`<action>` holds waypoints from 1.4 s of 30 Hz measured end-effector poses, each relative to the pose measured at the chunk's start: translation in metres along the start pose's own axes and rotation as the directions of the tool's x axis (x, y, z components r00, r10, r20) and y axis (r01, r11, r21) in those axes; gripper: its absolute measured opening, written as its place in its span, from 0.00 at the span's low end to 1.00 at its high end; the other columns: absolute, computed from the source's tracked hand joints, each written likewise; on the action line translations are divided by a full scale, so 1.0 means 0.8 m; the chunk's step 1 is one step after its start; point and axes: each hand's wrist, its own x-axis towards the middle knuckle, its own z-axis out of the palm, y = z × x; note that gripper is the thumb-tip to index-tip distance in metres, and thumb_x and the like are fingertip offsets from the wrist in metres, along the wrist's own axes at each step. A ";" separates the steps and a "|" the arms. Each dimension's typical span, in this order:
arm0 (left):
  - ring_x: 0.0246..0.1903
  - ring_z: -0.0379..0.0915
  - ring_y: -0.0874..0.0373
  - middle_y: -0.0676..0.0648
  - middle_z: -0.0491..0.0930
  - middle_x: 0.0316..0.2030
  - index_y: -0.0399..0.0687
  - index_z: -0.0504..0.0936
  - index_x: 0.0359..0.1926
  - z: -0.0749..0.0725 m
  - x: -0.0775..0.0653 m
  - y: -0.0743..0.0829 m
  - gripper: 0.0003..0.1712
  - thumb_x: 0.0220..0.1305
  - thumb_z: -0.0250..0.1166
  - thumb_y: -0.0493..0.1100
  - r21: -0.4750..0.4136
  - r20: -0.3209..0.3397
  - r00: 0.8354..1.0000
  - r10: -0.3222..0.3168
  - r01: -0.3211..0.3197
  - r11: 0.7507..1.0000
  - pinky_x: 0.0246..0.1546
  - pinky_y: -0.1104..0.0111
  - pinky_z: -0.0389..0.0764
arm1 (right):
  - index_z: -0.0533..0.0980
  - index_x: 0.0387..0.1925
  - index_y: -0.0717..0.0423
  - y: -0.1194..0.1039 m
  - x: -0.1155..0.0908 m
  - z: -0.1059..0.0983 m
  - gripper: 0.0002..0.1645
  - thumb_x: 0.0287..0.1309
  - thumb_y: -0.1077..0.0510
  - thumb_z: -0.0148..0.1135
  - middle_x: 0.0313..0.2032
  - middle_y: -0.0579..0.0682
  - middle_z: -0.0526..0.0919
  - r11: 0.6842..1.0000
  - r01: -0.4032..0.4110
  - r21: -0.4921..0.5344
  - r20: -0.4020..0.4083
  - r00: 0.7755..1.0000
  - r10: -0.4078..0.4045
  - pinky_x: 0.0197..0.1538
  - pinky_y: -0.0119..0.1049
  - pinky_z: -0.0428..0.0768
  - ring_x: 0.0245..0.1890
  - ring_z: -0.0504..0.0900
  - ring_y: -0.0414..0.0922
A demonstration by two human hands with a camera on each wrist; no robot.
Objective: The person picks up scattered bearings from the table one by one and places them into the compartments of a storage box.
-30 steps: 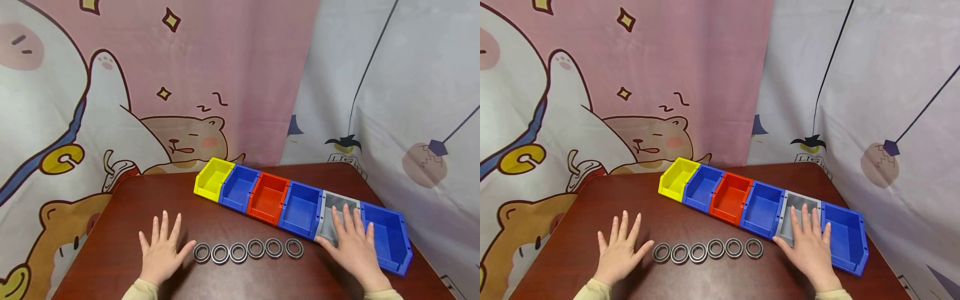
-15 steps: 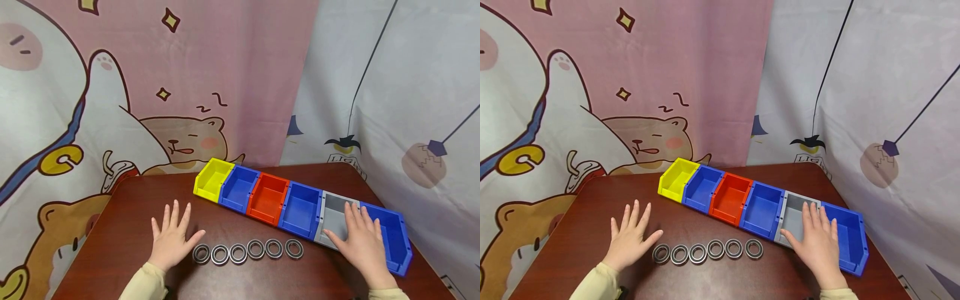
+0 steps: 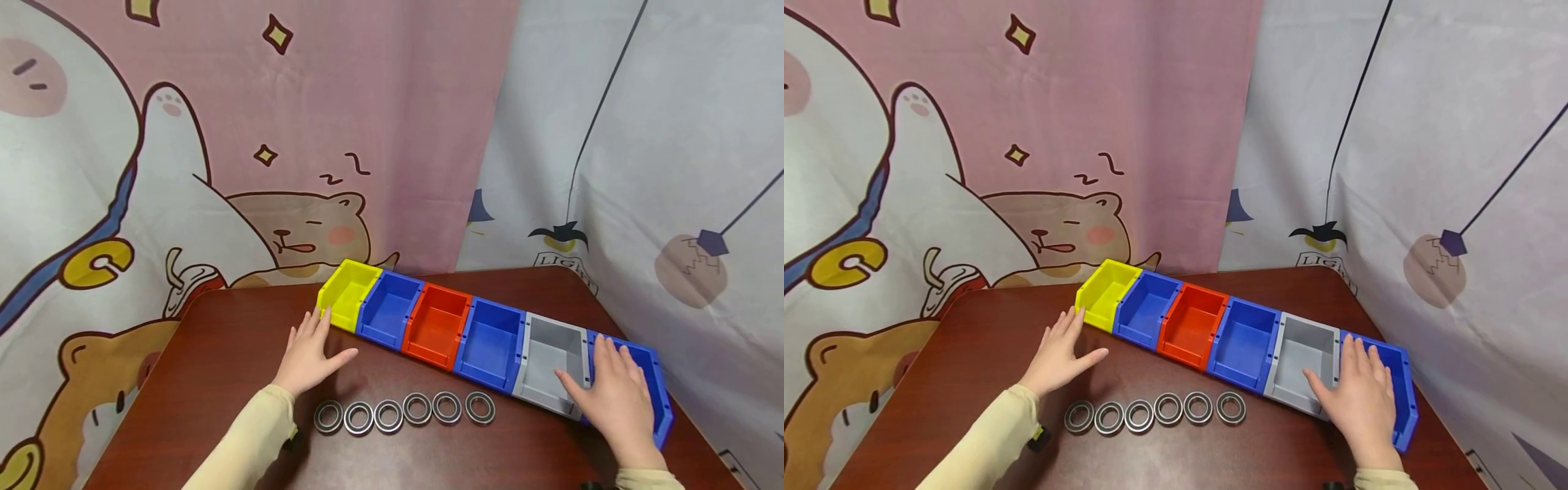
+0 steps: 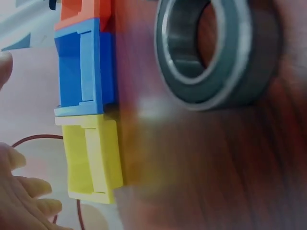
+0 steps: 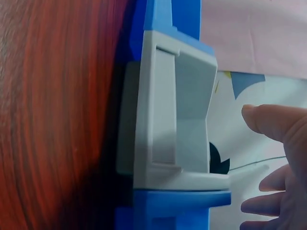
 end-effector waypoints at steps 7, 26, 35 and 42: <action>0.70 0.55 0.39 0.36 0.59 0.72 0.39 0.54 0.76 0.004 0.031 0.003 0.63 0.52 0.68 0.71 -0.140 0.011 1.000 -0.018 0.019 0.990 0.69 0.47 0.55 | 0.45 0.71 0.78 0.011 0.007 -0.001 0.65 0.58 0.33 0.63 0.66 0.81 0.53 0.995 -0.102 0.004 0.097 0.990 0.101 0.62 0.72 0.53 0.66 0.51 0.77; 0.59 0.72 0.42 0.38 0.69 0.67 0.42 0.54 0.76 0.014 0.098 0.032 0.59 0.54 0.71 0.64 -0.127 0.103 0.992 -0.076 0.088 0.988 0.60 0.49 0.71 | 0.41 0.70 0.81 0.022 0.028 -0.005 0.66 0.59 0.32 0.59 0.61 0.84 0.57 0.965 -0.261 -0.032 0.293 0.920 0.259 0.54 0.69 0.69 0.57 0.64 0.78; 0.60 0.71 0.41 0.36 0.70 0.65 0.38 0.56 0.75 0.015 0.115 0.037 0.54 0.56 0.72 0.56 -0.131 0.165 0.978 -0.128 0.151 0.980 0.62 0.49 0.69 | 0.42 0.69 0.81 0.024 0.032 -0.005 0.63 0.61 0.35 0.58 0.61 0.85 0.56 0.958 -0.284 -0.023 0.335 0.901 0.275 0.54 0.69 0.69 0.56 0.64 0.79; 0.58 0.73 0.41 0.36 0.75 0.60 0.35 0.70 0.67 0.023 0.122 0.039 0.40 0.59 0.72 0.49 -0.121 0.172 0.980 -0.097 0.119 0.986 0.62 0.51 0.70 | 0.48 0.67 0.83 0.027 0.033 -0.001 0.57 0.63 0.37 0.56 0.59 0.84 0.60 0.966 -0.258 0.001 0.357 0.903 0.240 0.51 0.68 0.71 0.54 0.67 0.78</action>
